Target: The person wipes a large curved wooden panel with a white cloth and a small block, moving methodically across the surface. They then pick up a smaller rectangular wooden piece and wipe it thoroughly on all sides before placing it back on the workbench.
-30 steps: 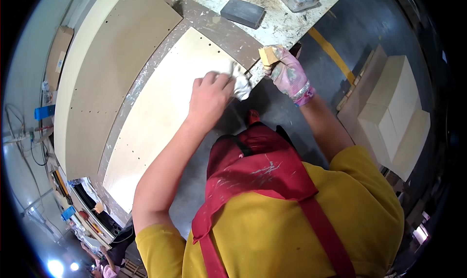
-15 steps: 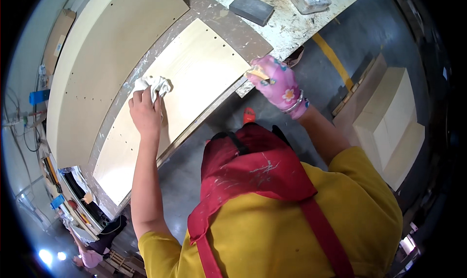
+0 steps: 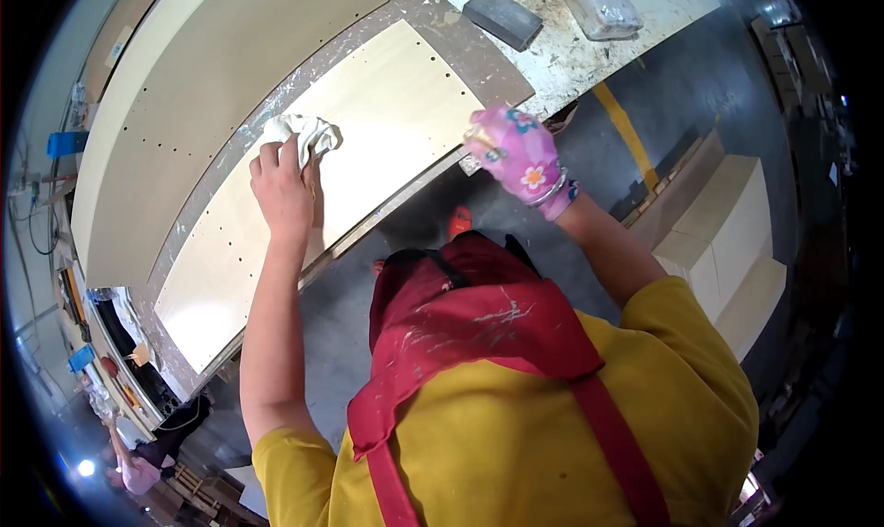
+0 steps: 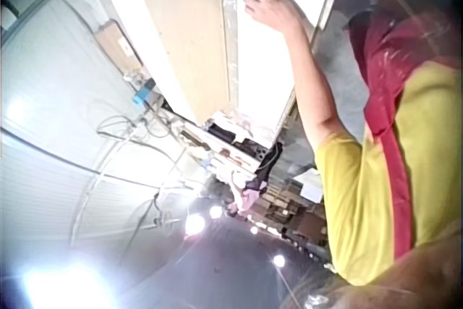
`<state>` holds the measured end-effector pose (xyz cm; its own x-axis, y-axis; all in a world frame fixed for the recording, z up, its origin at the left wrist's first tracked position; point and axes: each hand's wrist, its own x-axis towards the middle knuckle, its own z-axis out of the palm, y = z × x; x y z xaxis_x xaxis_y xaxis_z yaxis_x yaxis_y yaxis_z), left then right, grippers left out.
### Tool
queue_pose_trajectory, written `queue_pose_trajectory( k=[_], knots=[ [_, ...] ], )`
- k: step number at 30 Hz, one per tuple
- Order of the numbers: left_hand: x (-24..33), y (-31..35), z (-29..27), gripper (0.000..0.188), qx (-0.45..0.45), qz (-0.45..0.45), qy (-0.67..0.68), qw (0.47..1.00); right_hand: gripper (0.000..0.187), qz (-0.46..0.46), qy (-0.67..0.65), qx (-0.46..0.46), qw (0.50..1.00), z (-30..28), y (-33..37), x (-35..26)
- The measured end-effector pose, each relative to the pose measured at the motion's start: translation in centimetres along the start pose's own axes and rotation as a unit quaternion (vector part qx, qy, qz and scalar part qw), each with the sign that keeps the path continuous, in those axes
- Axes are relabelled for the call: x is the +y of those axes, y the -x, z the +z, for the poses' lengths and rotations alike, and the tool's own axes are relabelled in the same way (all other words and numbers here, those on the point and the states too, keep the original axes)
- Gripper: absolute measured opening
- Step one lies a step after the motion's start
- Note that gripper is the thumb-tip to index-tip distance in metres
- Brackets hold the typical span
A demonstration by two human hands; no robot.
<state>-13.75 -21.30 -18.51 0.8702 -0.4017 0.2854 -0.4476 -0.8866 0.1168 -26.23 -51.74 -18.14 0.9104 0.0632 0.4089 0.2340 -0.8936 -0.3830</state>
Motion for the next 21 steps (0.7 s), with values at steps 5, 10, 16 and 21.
queue_pose_trajectory(
  k=[5,10,16,21],
  knots=[
    [-2.5,1.5,-1.1,0.039,-0.004,-0.041,0.073,0.996,0.025,0.246,-0.094,0.08,0.961,-4.0,1.3,4.1],
    [-1.3,8.0,-2.0,0.045,-0.006,0.031,0.034,0.999,0.021,0.336,-0.313,0.134,0.878,-5.3,5.1,4.9],
    [11.4,3.0,1.9,0.037,-0.034,0.18,0.198,0.963,0.02,0.338,-0.26,0.08,0.901,-4.2,4.9,2.0],
    [19.6,0.1,3.0,0.013,0.024,0.294,0.266,0.917,0.027,0.314,-0.303,0.184,0.881,-6.7,2.6,4.2]
  ],
)
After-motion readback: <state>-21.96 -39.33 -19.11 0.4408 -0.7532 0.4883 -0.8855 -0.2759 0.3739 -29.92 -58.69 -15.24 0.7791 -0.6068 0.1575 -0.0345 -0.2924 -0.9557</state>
